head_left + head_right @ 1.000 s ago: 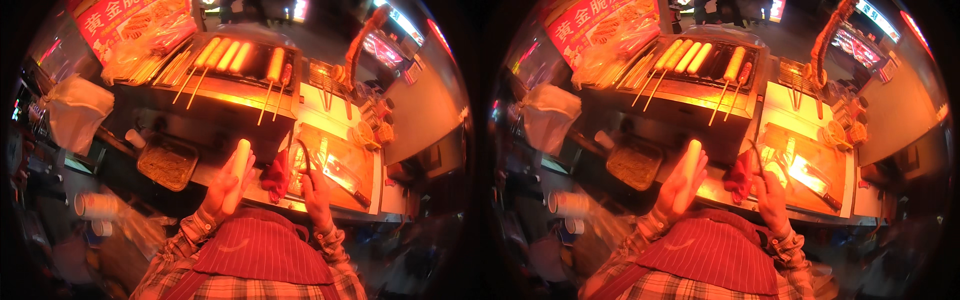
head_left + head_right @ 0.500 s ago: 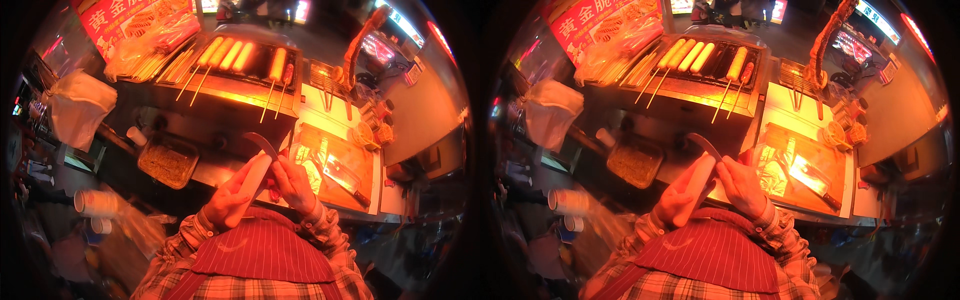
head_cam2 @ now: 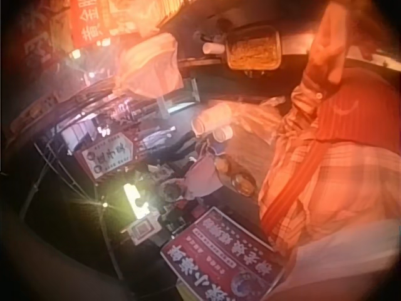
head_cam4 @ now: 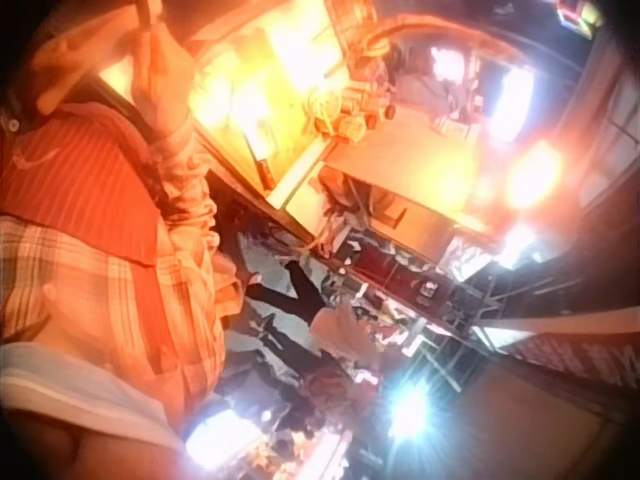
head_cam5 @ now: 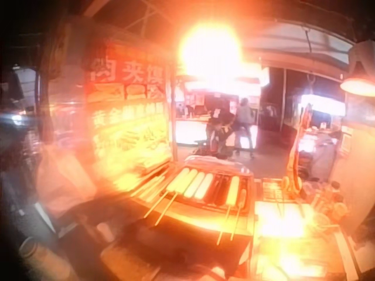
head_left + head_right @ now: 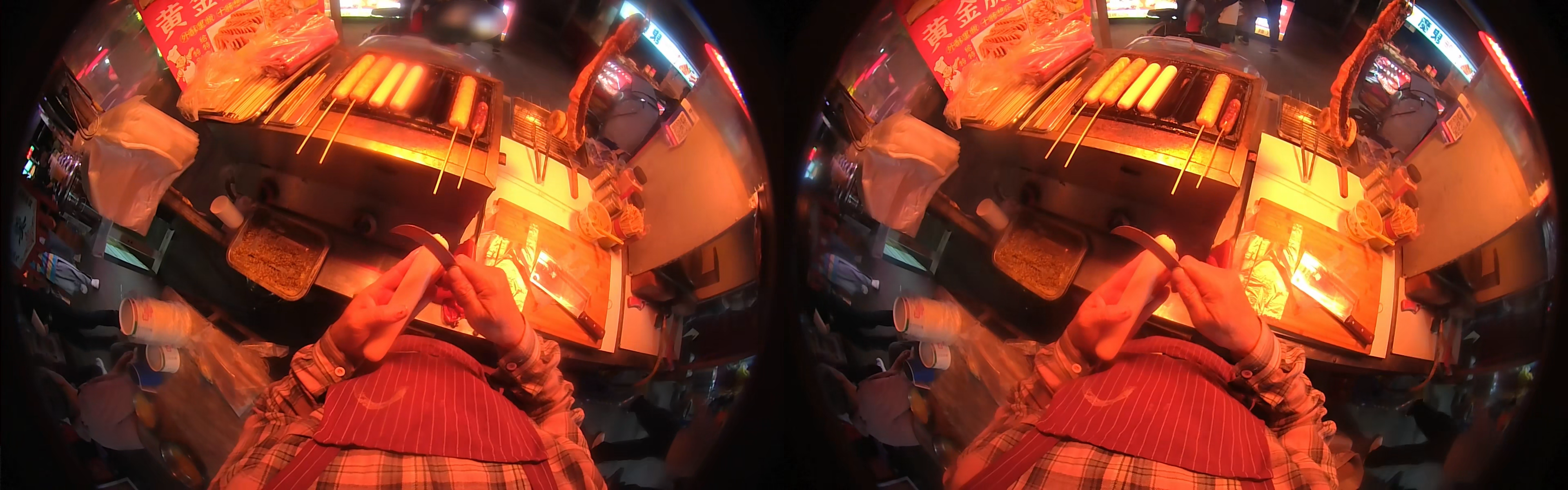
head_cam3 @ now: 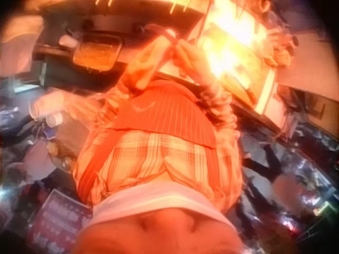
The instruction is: The person prepares and grills sausages on a street food cart. They use a knife to score the sausages, place them on skewers, and arrange them on a rotating grill. The person also uses tongs to adjust the sausages during cooking.
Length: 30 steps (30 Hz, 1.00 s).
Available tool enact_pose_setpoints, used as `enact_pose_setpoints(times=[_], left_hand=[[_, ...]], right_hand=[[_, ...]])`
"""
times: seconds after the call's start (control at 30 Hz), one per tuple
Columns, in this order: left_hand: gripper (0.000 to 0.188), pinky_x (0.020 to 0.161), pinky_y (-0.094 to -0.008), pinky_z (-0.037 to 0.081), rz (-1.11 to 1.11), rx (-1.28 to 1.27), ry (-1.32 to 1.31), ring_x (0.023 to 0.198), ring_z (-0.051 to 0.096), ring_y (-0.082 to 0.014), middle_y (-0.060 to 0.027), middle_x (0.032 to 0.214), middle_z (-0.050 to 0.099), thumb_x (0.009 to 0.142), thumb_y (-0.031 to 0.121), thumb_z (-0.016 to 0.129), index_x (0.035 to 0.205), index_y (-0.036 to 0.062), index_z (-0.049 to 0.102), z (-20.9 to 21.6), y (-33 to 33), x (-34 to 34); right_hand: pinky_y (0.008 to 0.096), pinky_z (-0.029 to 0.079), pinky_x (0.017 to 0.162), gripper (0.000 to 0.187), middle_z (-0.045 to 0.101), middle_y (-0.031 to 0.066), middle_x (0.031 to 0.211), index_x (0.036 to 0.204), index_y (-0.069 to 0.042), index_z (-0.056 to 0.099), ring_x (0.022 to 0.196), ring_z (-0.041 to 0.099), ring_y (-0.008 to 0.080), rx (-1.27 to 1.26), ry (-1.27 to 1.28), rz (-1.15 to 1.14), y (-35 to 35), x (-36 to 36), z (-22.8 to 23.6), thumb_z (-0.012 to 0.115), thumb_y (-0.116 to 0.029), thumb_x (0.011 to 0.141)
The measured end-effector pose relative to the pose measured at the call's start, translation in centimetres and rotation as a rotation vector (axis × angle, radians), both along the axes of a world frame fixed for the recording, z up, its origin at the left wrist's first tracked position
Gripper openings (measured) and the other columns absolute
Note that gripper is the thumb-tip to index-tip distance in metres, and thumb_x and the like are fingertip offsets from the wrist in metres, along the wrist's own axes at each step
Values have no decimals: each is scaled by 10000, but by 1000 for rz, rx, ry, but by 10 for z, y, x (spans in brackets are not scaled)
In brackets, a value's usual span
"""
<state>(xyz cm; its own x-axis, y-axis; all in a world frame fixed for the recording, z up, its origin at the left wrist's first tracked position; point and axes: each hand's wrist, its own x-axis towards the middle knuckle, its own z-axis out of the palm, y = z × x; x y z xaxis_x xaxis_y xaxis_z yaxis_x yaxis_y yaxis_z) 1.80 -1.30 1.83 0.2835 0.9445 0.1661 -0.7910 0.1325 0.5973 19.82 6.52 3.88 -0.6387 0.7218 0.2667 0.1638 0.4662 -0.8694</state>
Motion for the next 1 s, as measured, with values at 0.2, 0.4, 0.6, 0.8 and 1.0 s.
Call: enact_pose_setpoints(times=[0.2,0.4,0.6,0.8,1.0], left_hand=[[758,1164,-415,285,46,-76,-56,1390,362,-295,-166,1526,315,883,49,563,1527,0,166,-9,-4,3],[751,1176,-391,266,15,-172,-129,1402,346,-279,-159,1527,315,874,-13,549,1524,3,175,-16,-12,0],[739,1191,-380,223,13,-92,-87,1419,317,-265,-165,1531,308,879,46,551,1519,-3,186,-4,-11,1],[770,1199,-375,180,53,-119,-80,1451,239,-267,-173,1554,255,866,85,555,1521,-12,162,-9,-14,2],[799,1204,-382,146,36,-126,-38,1473,184,-271,-174,1576,208,852,102,552,1527,-10,139,-10,-17,-4]], right_hand=[[387,463,597,172,586,186,750,956,-2,582,663,586,388,-21,-33,-22,-8,-4,-16,486,-140,995],[388,462,601,162,588,183,749,957,2,579,669,587,382,-82,-45,-9,-17,-4,-12,491,-130,991],[395,471,610,160,595,195,759,951,-1,585,684,594,398,-59,-79,-28,-20,-2,3,500,-132,988],[415,465,599,153,590,207,766,953,-5,583,696,590,418,-38,-77,24,-30,-11,-8,508,-134,985],[350,459,565,229,564,133,680,904,27,584,574,562,256,45,-43,45,-34,-13,-17,480,-151,1005]])
